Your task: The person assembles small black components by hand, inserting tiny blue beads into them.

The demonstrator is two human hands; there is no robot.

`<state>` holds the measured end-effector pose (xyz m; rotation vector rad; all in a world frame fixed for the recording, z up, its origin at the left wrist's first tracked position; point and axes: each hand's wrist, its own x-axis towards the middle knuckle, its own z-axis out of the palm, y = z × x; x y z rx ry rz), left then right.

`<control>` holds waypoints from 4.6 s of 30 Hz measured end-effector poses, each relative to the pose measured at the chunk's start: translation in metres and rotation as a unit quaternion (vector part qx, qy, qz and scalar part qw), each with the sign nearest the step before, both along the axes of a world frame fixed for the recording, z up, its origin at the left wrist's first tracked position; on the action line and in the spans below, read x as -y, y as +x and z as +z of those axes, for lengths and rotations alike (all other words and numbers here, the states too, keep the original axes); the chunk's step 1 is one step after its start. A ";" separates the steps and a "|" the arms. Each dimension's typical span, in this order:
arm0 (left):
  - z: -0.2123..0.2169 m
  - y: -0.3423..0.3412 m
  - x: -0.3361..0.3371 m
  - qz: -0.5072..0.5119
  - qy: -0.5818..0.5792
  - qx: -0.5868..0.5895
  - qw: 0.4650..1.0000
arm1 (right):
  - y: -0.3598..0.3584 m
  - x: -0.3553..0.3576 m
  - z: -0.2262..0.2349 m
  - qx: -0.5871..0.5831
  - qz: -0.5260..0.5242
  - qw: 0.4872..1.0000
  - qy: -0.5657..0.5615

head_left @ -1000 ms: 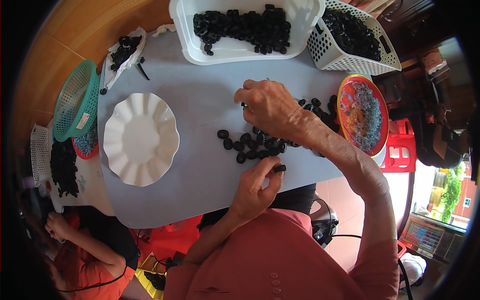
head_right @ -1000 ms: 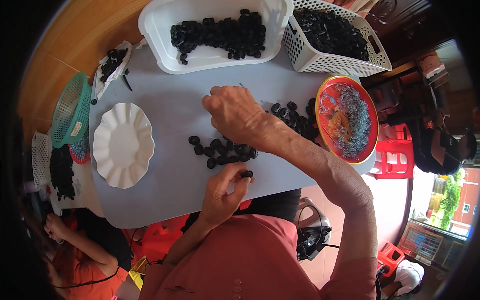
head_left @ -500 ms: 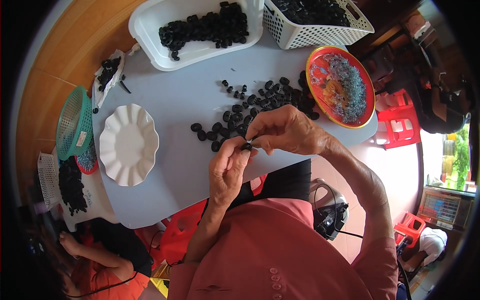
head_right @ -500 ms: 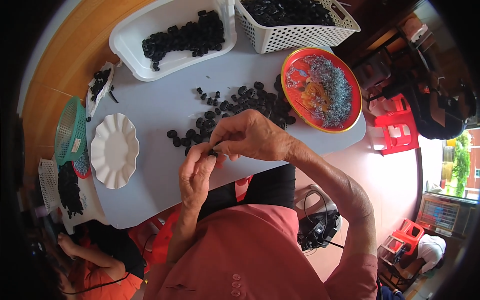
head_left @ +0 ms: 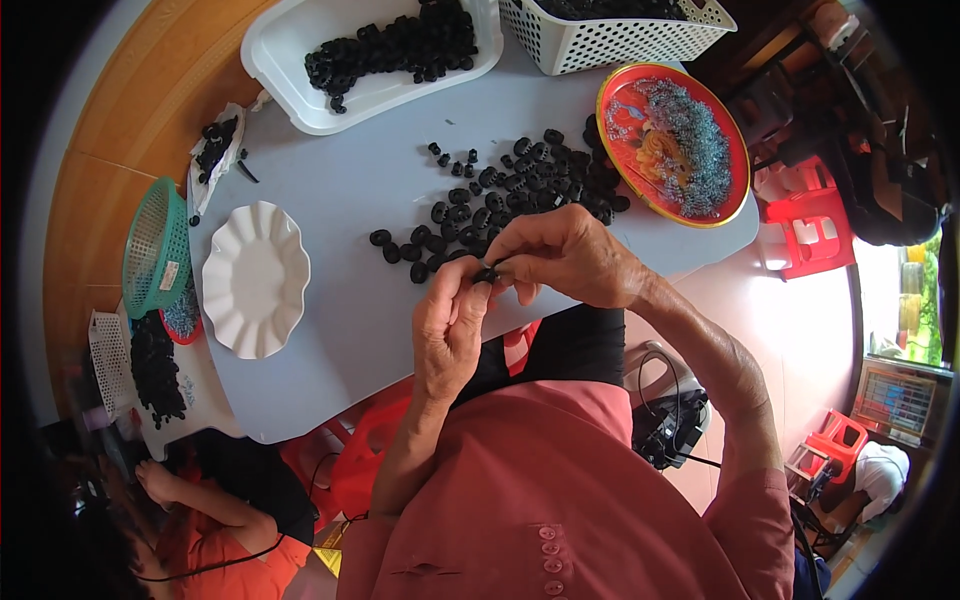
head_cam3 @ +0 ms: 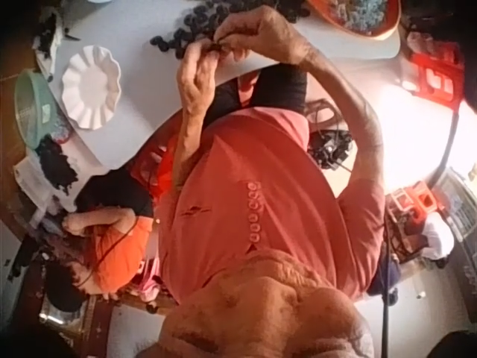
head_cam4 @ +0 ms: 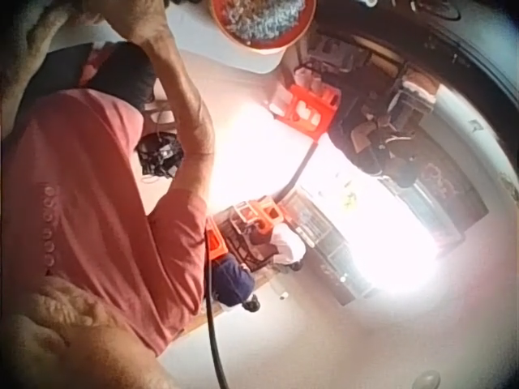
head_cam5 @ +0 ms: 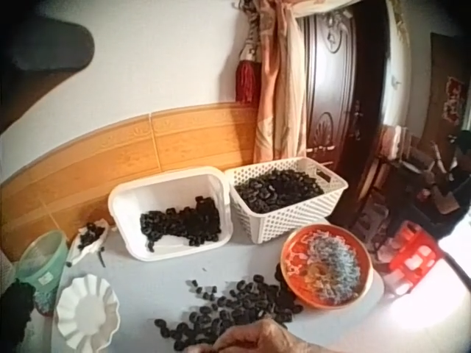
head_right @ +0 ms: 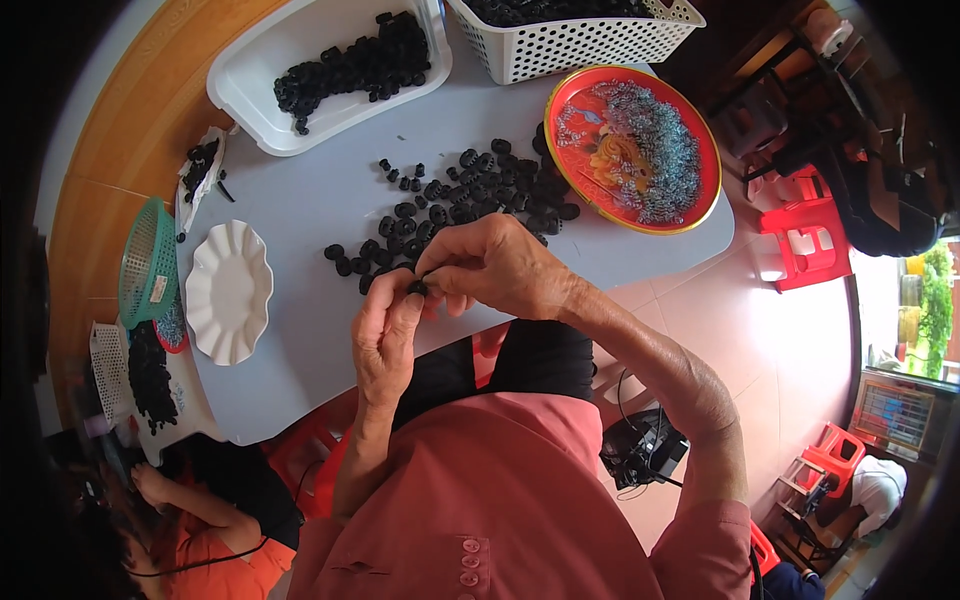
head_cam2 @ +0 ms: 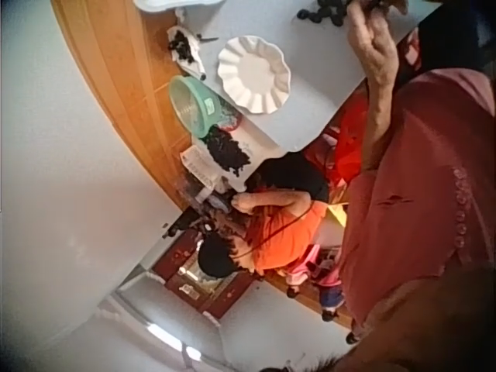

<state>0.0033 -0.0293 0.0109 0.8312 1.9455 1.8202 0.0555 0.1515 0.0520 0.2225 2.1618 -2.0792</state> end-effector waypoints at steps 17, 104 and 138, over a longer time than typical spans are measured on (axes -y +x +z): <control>-0.013 0.002 -0.012 -0.011 -0.011 -0.063 0.998 | 0.005 -0.009 0.001 -0.061 -0.008 0.988 0.142; -0.021 0.007 -0.022 0.046 -0.029 -0.085 0.995 | 0.000 0.000 -0.018 -0.225 -0.056 0.949 0.215; -0.022 0.001 -0.023 0.048 0.015 -0.020 0.999 | 0.000 0.006 -0.024 -0.238 -0.088 0.943 0.216</control>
